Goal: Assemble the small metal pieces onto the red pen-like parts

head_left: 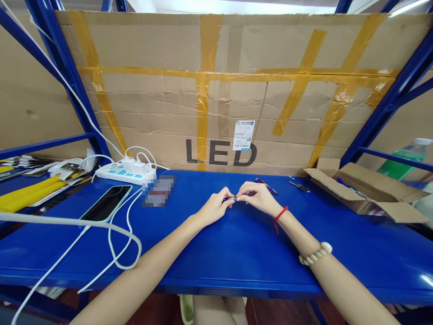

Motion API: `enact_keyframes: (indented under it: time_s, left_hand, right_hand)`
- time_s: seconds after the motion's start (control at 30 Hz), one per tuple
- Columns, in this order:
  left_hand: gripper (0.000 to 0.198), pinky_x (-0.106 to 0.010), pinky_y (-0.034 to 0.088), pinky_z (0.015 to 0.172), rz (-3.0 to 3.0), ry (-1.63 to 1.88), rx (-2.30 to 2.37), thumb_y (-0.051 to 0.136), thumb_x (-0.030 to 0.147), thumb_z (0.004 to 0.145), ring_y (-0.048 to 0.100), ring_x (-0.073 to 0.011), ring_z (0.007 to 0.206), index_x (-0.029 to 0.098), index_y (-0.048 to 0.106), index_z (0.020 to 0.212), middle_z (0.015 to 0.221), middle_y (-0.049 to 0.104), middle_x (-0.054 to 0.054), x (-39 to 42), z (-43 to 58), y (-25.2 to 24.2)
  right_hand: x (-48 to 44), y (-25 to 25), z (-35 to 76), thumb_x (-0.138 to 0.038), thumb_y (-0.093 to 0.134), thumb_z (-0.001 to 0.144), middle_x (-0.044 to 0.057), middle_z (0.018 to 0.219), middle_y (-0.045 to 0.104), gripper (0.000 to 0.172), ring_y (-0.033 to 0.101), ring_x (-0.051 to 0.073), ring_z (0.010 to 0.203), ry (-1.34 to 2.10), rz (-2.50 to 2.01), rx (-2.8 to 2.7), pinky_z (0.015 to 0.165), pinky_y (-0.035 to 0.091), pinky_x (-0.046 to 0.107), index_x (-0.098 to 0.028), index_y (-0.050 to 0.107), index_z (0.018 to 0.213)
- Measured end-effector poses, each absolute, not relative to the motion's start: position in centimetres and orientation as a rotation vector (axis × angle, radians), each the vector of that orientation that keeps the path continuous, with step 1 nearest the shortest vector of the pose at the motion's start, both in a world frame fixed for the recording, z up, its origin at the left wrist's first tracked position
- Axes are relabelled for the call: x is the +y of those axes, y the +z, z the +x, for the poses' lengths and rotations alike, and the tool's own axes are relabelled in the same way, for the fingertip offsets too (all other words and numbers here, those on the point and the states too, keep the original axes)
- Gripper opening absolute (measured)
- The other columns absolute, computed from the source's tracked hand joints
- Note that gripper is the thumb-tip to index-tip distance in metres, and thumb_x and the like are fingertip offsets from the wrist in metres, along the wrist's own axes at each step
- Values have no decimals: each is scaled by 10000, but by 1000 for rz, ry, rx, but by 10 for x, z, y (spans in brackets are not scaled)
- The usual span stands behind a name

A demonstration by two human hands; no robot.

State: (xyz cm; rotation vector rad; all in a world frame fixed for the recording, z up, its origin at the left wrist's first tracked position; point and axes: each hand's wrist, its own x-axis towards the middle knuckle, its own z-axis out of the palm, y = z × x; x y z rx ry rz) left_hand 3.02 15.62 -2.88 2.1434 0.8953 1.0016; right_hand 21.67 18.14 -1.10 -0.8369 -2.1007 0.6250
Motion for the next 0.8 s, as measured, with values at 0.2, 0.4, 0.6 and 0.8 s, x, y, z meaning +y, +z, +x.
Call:
enact_keyframes:
  time_s: [0.2,0.4,0.6,0.8]
  left_hand:
    - [54,-192,384,602,2134,1062,930,435,213,849,547,-110,658,164,440,826,702,567,10,157,32,-30]
    - [137,-210,407,680,2207,1072,955,438,177,846,576,-126,759,185,511,961,841,606,-7,155,32,-27]
    - [167,-221,394,706,2232,1164,1064,444,185,849,565,-142,813,194,531,992,876,614,-9,154,38,-26]
    - [166,-201,373,661,2072,1301,1076,378,226,882,512,-105,650,165,510,963,706,559,12,156,45,-25]
  right_hand:
    - [178,-10,214,-344,657,667,48,716,600,225,512,68,460,794,-953,-2017,467,411,207,-120,647,671]
    - [178,-8,213,-377,660,637,49,629,604,273,504,81,465,855,-1094,-1957,459,389,204,-107,653,676]
    - [176,-5,209,-435,640,646,57,632,615,349,487,78,463,864,-1120,-1876,432,374,192,-99,662,736]
    - [177,6,217,-555,464,766,60,743,647,463,513,86,466,770,-1204,-1931,416,362,193,-141,666,815]
